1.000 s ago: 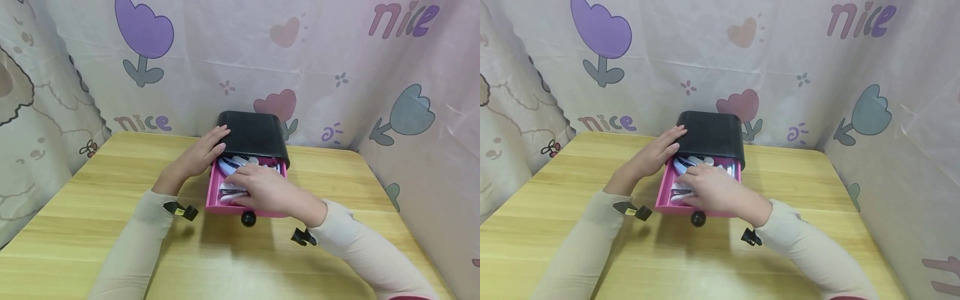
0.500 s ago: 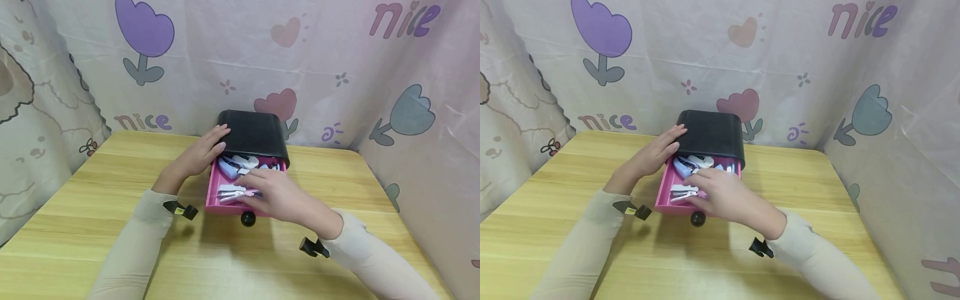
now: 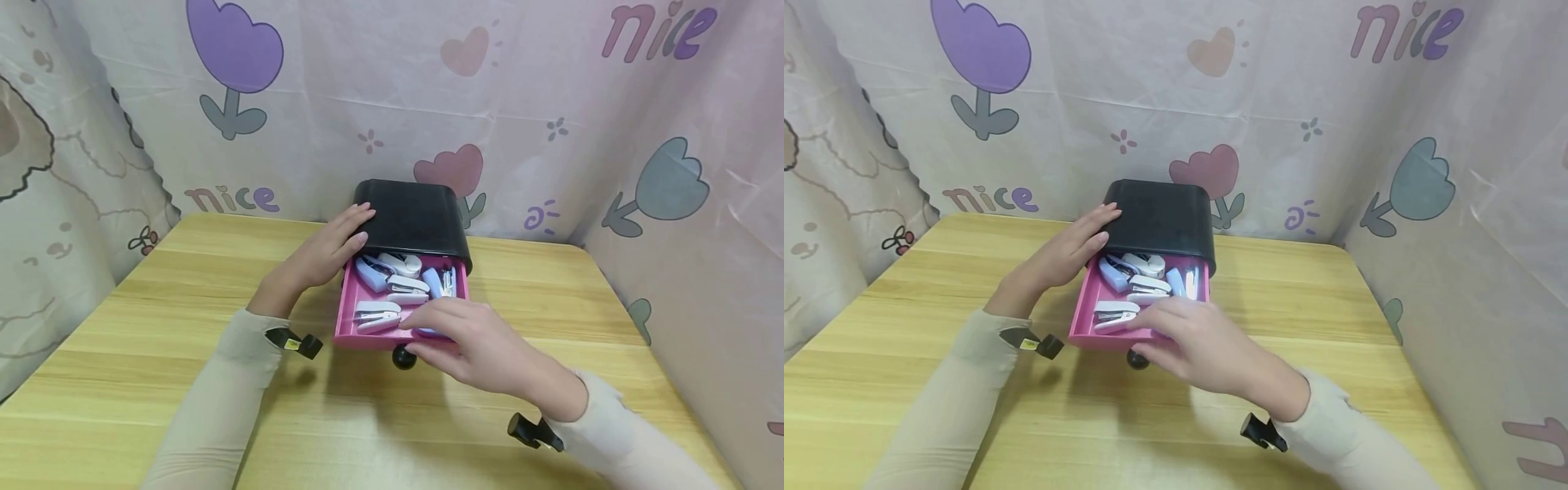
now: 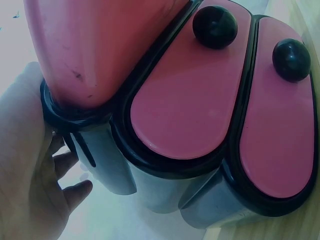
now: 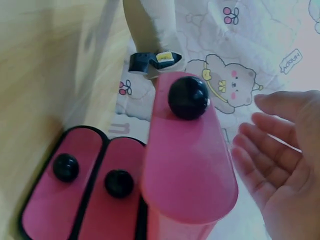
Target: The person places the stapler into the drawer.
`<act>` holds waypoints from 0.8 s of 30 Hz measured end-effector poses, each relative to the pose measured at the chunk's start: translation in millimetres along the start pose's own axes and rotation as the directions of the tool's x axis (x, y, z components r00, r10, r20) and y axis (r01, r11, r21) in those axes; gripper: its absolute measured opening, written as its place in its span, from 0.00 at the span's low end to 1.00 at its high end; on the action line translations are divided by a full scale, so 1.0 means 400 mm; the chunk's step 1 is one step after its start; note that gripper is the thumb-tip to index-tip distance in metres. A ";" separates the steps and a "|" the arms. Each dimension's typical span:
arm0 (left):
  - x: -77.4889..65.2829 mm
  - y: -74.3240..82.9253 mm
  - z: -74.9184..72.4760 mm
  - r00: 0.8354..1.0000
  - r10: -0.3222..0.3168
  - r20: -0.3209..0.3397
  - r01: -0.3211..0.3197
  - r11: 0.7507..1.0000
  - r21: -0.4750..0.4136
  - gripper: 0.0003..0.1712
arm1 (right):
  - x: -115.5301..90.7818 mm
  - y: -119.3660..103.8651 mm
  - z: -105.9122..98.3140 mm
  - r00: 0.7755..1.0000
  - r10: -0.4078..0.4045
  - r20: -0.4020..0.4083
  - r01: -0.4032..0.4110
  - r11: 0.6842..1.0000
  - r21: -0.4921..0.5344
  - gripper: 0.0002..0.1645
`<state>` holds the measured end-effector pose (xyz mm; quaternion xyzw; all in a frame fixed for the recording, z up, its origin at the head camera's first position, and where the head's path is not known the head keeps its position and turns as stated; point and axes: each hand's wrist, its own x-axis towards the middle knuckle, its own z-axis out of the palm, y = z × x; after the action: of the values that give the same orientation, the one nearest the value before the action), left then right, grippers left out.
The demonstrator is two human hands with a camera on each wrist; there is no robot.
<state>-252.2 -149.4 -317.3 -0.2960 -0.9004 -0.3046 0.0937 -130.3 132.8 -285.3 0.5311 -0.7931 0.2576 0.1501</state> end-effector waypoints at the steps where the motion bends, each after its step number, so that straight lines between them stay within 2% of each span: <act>1: 0.000 0.001 0.000 1.000 0.001 0.000 -0.001 1.000 0.000 0.33 | -0.007 -0.001 0.000 1.000 0.003 0.003 -0.003 1.000 0.026 0.15; 4: 0.001 0.003 -0.001 1.000 0.003 -0.001 -0.003 1.000 0.000 0.33 | -0.028 -0.005 0.001 0.999 0.029 0.023 -0.032 0.991 0.129 0.15; 6: 0.001 0.004 -0.001 1.000 0.003 -0.003 -0.003 1.000 -0.001 0.34 | -0.042 -0.010 0.002 0.995 0.076 0.071 -0.090 0.971 0.223 0.13; 8: 0.001 0.005 -0.002 1.000 0.006 -0.004 -0.006 1.000 -0.002 0.34 | -0.056 -0.012 0.003 0.978 0.146 0.147 -0.187 0.928 0.322 0.11; 9: 0.002 0.004 -0.002 1.000 0.007 -0.004 -0.007 1.000 -0.003 0.34 | -0.063 -0.013 0.004 0.963 0.187 0.194 -0.248 0.895 0.370 0.09; 10: 0.002 0.004 -0.002 1.000 0.005 -0.005 -0.005 1.000 -0.003 0.34 | -0.070 -0.014 0.006 0.945 0.224 0.240 -0.307 0.860 0.408 0.09; 12: 0.003 0.002 -0.001 1.000 0.000 -0.009 0.000 1.000 -0.004 0.34 | -0.084 -0.013 0.015 0.901 0.282 0.330 -0.418 0.766 0.488 0.09; 14: 0.003 0.002 0.000 1.000 -0.004 -0.009 0.003 1.000 -0.006 0.34 | -0.097 -0.012 0.030 0.873 0.293 0.390 -0.478 0.670 0.568 0.11; 18: 0.002 0.003 0.001 1.000 -0.007 -0.009 0.007 1.000 -0.007 0.34 | -0.118 -0.006 0.065 0.842 0.281 0.461 -0.539 0.489 0.686 0.15; 22: -0.001 0.004 0.001 1.000 -0.007 -0.008 0.007 1.000 -0.007 0.34 | -0.123 0.002 0.089 0.788 0.335 0.517 -0.609 0.302 0.733 0.20; 24: -0.002 0.003 0.001 1.000 -0.005 -0.005 0.005 1.000 -0.006 0.34 | -0.125 0.004 0.098 0.763 0.358 0.538 -0.625 0.198 0.755 0.22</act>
<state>-251.1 -148.6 -317.4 -0.2931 -0.9000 -0.3083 0.0945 -111.0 149.2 -343.4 0.2644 -0.6548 0.6128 -0.3548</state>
